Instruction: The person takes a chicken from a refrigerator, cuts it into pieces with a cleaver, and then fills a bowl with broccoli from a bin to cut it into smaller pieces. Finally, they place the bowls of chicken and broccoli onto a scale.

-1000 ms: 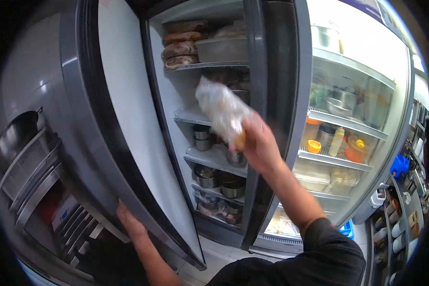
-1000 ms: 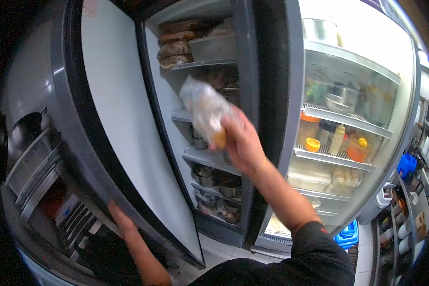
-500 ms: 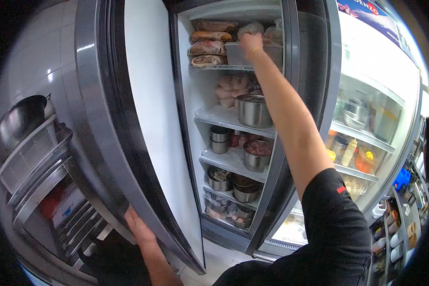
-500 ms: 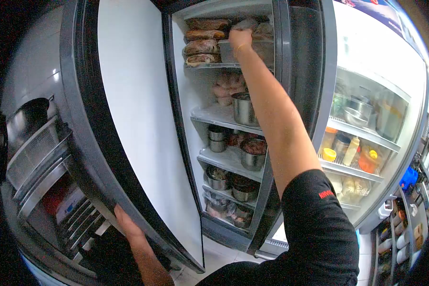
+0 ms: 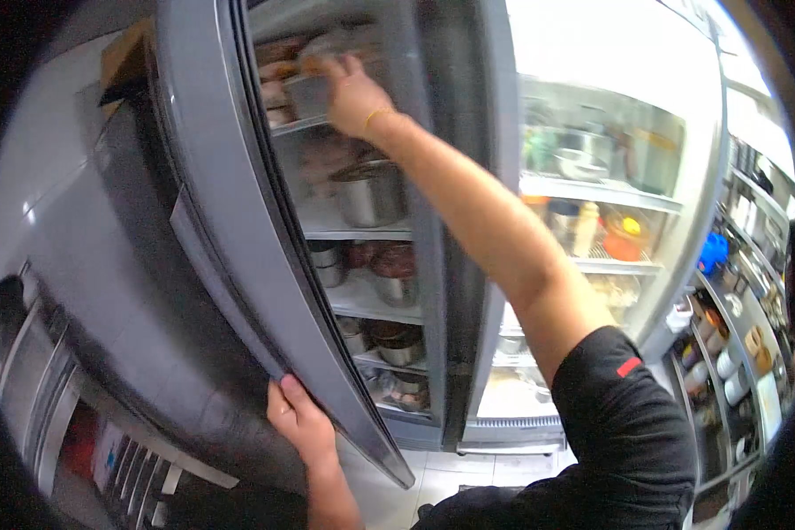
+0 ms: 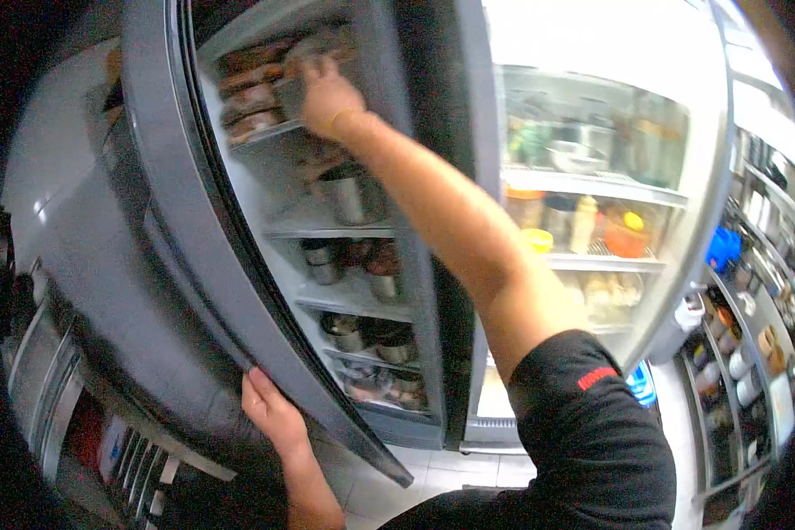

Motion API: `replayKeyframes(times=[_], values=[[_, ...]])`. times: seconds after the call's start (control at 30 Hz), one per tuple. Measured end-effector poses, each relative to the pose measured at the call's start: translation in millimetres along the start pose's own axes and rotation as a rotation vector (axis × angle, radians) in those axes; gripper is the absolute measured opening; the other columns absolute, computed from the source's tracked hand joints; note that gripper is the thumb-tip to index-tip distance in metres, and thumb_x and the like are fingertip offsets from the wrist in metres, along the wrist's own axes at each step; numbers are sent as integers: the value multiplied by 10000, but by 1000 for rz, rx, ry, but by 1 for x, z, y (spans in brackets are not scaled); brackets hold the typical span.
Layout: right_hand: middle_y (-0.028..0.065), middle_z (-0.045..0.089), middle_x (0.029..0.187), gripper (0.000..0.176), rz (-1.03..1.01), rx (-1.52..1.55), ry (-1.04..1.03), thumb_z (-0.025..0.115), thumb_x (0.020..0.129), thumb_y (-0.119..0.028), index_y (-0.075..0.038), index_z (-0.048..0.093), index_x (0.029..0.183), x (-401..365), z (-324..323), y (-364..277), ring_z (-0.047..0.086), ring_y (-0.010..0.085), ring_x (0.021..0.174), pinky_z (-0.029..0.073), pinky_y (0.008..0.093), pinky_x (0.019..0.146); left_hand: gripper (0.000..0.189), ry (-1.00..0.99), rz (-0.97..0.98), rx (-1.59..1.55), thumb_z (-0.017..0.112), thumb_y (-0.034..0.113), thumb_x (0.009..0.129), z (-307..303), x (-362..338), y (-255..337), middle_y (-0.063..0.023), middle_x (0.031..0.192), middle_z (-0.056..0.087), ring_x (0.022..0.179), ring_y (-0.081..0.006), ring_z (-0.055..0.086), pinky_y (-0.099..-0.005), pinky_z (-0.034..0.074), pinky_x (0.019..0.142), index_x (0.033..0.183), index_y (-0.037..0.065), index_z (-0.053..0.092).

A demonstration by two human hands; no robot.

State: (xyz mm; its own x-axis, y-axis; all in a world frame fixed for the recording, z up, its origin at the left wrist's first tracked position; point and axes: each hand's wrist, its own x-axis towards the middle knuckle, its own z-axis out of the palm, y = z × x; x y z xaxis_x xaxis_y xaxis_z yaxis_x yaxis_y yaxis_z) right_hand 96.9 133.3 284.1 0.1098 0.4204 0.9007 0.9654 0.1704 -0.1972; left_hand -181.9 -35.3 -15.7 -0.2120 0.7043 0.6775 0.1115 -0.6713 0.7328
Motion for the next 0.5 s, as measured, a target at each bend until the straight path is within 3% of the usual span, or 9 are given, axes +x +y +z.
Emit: replayKeyframes(times=[0.1, 0.13, 0.2, 0.27, 0.33, 0.37, 0.4, 0.43, 0.5], values=[[320, 540, 1301, 338, -273, 349, 283, 547, 924, -78, 30, 578, 1243, -104, -68, 22, 572, 497, 1169, 478, 479, 1053, 338, -37, 31, -47, 536, 269, 1077, 64, -8, 1, -63, 864, 610, 821, -152, 551, -303, 457, 770, 1020, -58, 599], [295, 571, 1260, 303, -301, 397, 269, 543, 923, -36, 27, 582, 1217, -158, -110, 24, 570, 478, 1183, 476, 478, 1046, 337, -56, 14, -28, 540, 274, 1076, 82, -11, -4, -58, 856, 594, 822, -153, 543, -304, 455, 773, 1014, -53, 590], [249, 595, 1212, 287, -264, 454, 173, 582, 896, 32, 17, 591, 1183, -271, -173, 37, 564, 435, 1222, 464, 483, 1056, 337, -110, -18, 9, 549, 284, 1072, 119, -11, -8, -47, 839, 560, 823, -154, 529, -305, 452, 779, 1002, -45, 572], [222, 560, 1316, 367, -239, 545, -156, 603, 912, 14, -10, 557, 1275, -398, -214, 80, 544, 416, 1273, 460, 473, 1072, 343, -127, -11, 103, 583, 307, 1058, 157, -13, -7, -54, 882, 532, 838, -169, 510, -326, 458, 801, 1019, -30, 536], [227, 459, 1459, 456, 92, 539, -535, 671, 938, -161, -48, 539, 1359, -543, -254, 130, 511, 418, 1319, 448, 455, 1100, 394, -123, 88, 137, 618, 331, 1038, 194, -14, -37, -126, 1015, 584, 926, -241, 563, -382, 479, 867, 1166, -33, 541], [230, 490, 1445, 500, 462, 366, -674, 658, 948, -246, -49, 531, 1389, -637, -265, 158, 529, 415, 1298, 447, 449, 1101, 454, -83, 105, 185, 636, 335, 1026, 216, -25, -38, -176, 1100, 593, 991, -301, 584, -413, 479, 918, 1239, -50, 527], [233, 577, 1349, 489, 700, 239, -707, 651, 939, -274, -47, 571, 1365, -713, -293, 180, 559, 394, 1261, 462, 454, 1079, 523, -30, 123, 230, 654, 339, 1013, 231, -40, -41, -227, 1185, 603, 1057, -362, 606, -444, 480, 968, 1313, -67, 513], [223, 597, 1313, 440, 838, 213, -673, 649, 948, -274, -57, 602, 1327, -767, -333, 191, 629, 344, 1158, 500, 439, 1015, 641, 134, 349, 561, 674, 337, 996, 238, -45, -63, -308, 1238, 601, 1161, -441, 593, -483, 469, 1034, 1405, -105, 453], [207, 627, 1238, 386, 1056, 171, -577, 651, 952, -277, -63, 641, 1273, -837, -399, 201, 714, 290, 979, 545, 430, 918, 652, 194, 385, 564, 685, 311, 989, 246, -72, -56, -346, 1196, 624, 1114, -450, 624, -497, 471, 1042, 1386, -145, 442]])
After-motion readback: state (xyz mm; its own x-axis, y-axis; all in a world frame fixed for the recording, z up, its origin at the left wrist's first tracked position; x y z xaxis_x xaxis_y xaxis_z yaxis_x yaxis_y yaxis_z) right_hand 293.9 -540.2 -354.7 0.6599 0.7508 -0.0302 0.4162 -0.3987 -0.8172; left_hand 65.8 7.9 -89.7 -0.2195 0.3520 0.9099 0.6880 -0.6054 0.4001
